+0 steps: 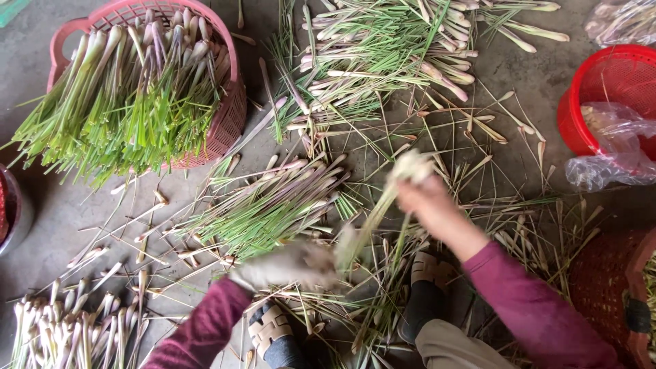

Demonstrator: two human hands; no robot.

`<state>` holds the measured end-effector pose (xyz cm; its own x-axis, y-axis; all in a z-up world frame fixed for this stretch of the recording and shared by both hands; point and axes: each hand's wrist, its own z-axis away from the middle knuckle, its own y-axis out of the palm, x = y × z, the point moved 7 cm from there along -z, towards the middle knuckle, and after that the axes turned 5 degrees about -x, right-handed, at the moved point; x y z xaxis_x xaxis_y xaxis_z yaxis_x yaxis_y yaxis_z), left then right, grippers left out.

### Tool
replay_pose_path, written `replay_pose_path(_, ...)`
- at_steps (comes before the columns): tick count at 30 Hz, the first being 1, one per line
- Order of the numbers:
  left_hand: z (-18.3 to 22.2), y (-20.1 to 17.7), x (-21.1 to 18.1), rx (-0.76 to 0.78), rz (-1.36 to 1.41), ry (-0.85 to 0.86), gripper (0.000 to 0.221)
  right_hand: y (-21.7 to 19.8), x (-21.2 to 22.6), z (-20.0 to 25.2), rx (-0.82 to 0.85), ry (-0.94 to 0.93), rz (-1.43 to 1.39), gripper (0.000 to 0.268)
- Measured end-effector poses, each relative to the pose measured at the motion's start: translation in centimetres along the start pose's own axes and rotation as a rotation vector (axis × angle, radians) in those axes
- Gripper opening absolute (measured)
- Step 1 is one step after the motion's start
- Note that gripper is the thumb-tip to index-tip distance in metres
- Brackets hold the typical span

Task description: Cleaning and trimming lemongrass stalks by peeling off outer layers and sorting them into baskets

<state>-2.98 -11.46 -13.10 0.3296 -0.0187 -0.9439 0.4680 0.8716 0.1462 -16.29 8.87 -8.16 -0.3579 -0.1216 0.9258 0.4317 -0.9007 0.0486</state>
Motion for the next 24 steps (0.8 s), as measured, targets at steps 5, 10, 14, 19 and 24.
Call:
replay_pose_path(5, 1.3, 5.1, 8.8, 0.517, -0.656, -0.49, 0.075, -8.2, 3.7, 0.0, -0.361, -0.334, 0.328, 0.023)
replay_pose_path(10, -9.5, -8.3, 16.1, -0.194, -1.562, 0.061, 0.024, -6.1, 6.6, 1.3, -0.239, -0.567, 0.361, 0.022)
replay_pose_path(14, -9.7, -12.6, 8.3, -0.643, -1.539, -0.365, 0.069, -6.4, 3.0, 0.1, -0.211, -0.442, 0.163, 0.017)
replay_pose_path(19, -11.2, -19.3, 25.0, -0.644, -1.384, -0.397, 0.03, -6.2, -1.8, -2.5, -0.172, -0.27, 0.046, 0.017)
replay_pose_path(24, -5.6, -15.9, 14.9, -0.767, -0.758, -0.263, 0.02, -3.7, -3.5, -3.4, -0.092, -0.078, -0.094, 0.018)
